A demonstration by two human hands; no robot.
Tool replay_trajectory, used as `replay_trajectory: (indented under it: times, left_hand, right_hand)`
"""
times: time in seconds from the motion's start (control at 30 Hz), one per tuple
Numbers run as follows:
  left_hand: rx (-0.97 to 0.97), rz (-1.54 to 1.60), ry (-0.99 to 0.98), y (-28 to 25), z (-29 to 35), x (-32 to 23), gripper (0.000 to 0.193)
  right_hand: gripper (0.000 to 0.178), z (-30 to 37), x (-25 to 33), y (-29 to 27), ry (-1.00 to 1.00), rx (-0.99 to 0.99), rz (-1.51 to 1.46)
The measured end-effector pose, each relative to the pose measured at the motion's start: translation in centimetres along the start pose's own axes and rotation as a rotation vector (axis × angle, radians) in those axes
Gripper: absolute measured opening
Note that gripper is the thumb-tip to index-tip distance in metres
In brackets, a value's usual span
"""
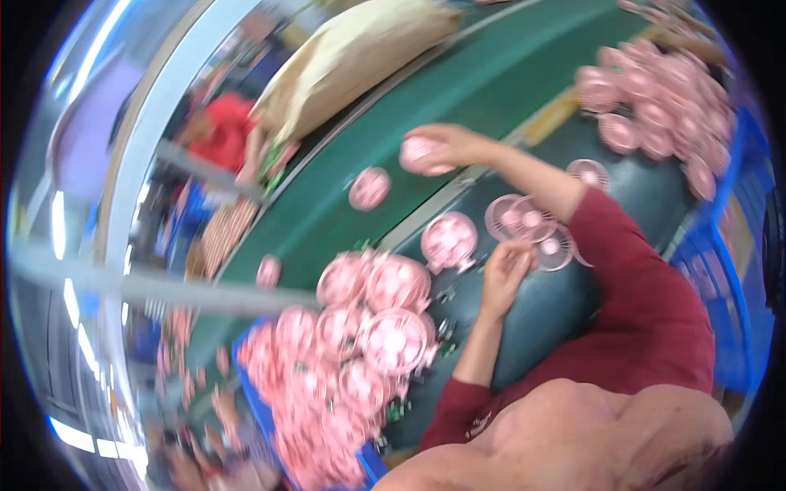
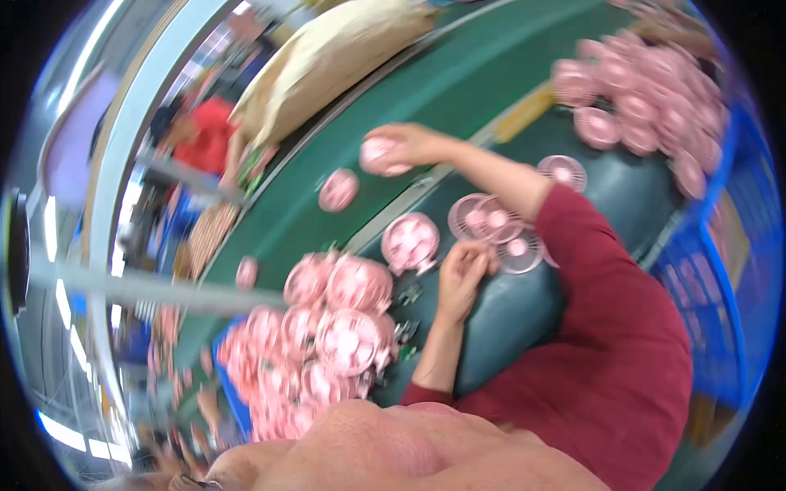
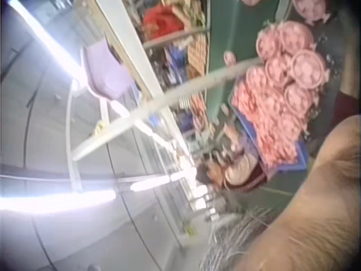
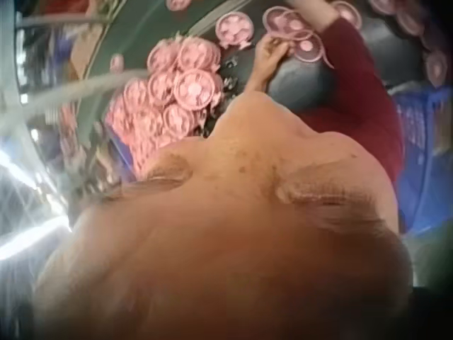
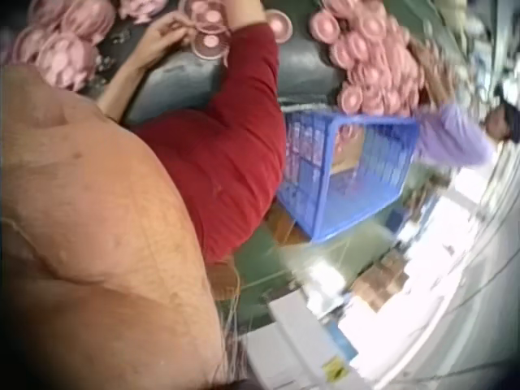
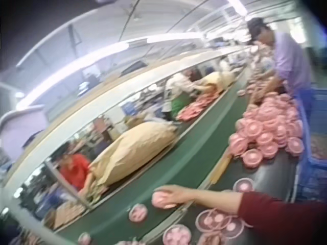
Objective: The person assembles small portable fans on a conveyor line by hand, taking covers and fan components, snapping the pieces together, and placing them on the work surface.
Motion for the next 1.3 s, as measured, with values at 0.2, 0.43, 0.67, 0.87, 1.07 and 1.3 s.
replay_trajectory:
  times: [0.2,0.43,0.67,0.87,1.07,1.3]
  left_hand:
    - [-0.542,-0.499,0.636,-2.3,0.7,-9.8,0.030]
    - [-0.507,-1.180,0.735,-2.0,0.2,-14.7,0.072]
    - [-0.566,-1.216,0.763,-2.6,-0.1,-12.3,0.079]
    - [-0.614,-0.338,0.613,-4.8,-1.3,-9.9,0.064]
    - [-0.495,0.068,0.445,-3.3,-2.5,-10.0,0.053]
    - [-0.713,-0.295,0.580,-4.0,-2.1,-9.6,0.044]
  right_hand:
    - [0.061,6.4,4.7,0.7,-0.031,0.028,-0.247]
    - [0.057,9.9,6.2,6.5,0.085,0.237,-0.500]
    - [0.055,12.3,4.3,8.0,0.307,0.134,-0.737]
    - [0.076,12.4,7.7,7.9,-0.250,0.279,-0.232]
    - [0.090,12.6,8.7,6.4,-0.376,0.144,0.163]
    - [0.056,12.9,7.6,8.0,-0.400,-0.060,-0.098]
Point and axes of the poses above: each hand's wrist, its own z-axis away from the middle knuckle, its own y-axis out of the palm, x = y × z, the point moved 6 cm from there along -z, towards the middle knuckle, and after that the axes turned 4 degrees about -z, right-handed, at the moved point
